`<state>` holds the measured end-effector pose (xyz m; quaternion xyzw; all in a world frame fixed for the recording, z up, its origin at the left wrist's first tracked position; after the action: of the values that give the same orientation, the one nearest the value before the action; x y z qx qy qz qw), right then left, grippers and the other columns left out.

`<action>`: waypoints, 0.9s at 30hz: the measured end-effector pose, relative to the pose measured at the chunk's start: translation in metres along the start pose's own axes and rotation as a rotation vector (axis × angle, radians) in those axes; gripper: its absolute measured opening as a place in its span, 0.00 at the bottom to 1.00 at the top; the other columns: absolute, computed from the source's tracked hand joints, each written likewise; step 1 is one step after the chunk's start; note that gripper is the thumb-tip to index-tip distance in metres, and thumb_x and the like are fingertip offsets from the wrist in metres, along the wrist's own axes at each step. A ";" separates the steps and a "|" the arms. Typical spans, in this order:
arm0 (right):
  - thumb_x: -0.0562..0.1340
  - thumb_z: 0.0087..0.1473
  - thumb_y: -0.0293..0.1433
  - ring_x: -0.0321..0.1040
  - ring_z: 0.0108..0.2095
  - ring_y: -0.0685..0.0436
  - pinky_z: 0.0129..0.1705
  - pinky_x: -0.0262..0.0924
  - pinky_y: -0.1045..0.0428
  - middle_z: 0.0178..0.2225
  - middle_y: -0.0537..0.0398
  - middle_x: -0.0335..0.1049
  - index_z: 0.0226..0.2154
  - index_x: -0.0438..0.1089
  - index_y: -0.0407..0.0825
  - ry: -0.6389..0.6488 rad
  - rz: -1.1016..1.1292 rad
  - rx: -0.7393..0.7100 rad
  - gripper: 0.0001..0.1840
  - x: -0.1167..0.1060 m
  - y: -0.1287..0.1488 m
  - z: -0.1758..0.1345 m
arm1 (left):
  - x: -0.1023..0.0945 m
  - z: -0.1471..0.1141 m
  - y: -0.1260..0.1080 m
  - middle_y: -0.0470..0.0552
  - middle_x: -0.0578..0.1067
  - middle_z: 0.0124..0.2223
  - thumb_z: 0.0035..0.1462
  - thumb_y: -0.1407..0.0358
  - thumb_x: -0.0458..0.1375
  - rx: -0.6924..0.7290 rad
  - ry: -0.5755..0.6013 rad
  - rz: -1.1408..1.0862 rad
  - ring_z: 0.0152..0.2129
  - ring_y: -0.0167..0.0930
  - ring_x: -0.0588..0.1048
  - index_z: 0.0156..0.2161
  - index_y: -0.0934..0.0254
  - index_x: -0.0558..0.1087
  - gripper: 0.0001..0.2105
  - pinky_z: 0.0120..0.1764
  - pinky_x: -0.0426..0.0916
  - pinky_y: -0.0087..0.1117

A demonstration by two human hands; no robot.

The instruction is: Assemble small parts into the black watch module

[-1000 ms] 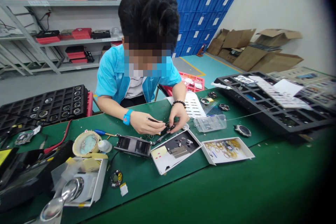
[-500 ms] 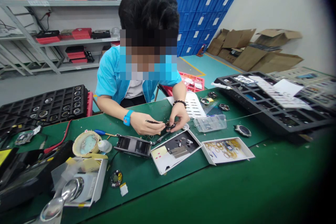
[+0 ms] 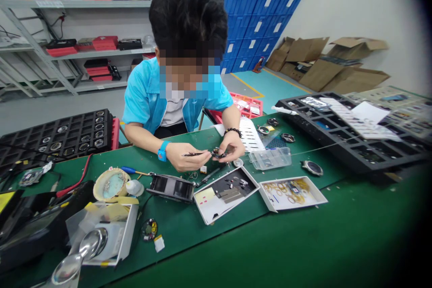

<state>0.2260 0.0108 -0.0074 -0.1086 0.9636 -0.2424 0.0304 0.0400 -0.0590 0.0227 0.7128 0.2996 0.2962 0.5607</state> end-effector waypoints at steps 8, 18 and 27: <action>0.66 0.56 0.23 0.75 0.34 0.58 0.42 0.58 0.70 0.29 0.46 0.72 0.32 0.72 0.29 -0.032 0.043 -0.087 0.09 0.005 -0.005 -0.007 | -0.002 -0.001 0.010 0.62 0.80 0.48 0.64 0.67 0.64 -0.081 0.024 -0.055 0.46 0.28 0.82 0.47 0.72 0.78 0.10 0.51 0.78 0.28; 0.66 0.53 0.19 0.76 0.44 0.61 0.51 0.61 0.67 0.36 0.46 0.75 0.38 0.77 0.32 0.219 -0.061 -0.131 0.09 -0.011 0.019 0.008 | 0.000 -0.002 0.007 0.63 0.80 0.48 0.63 0.66 0.64 -0.038 0.041 0.041 0.46 0.29 0.81 0.48 0.73 0.77 0.11 0.53 0.77 0.31; 0.64 0.58 0.22 0.75 0.46 0.62 0.54 0.63 0.65 0.37 0.48 0.76 0.39 0.77 0.33 0.219 -0.171 -0.342 0.08 -0.012 0.027 0.007 | 0.004 0.001 -0.002 0.64 0.80 0.44 0.69 0.70 0.55 0.321 0.075 0.265 0.43 0.29 0.83 0.47 0.82 0.75 0.12 0.46 0.78 0.31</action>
<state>0.2332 0.0333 -0.0257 -0.1664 0.9755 -0.0876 -0.1139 0.0432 -0.0556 0.0207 0.8146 0.2674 0.3421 0.3845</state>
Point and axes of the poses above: each hand's wrist, its own z-axis towards the middle knuckle, its own x-axis out of the palm, y = z × x, the point moved 6 cm from there along z, towards the middle knuckle
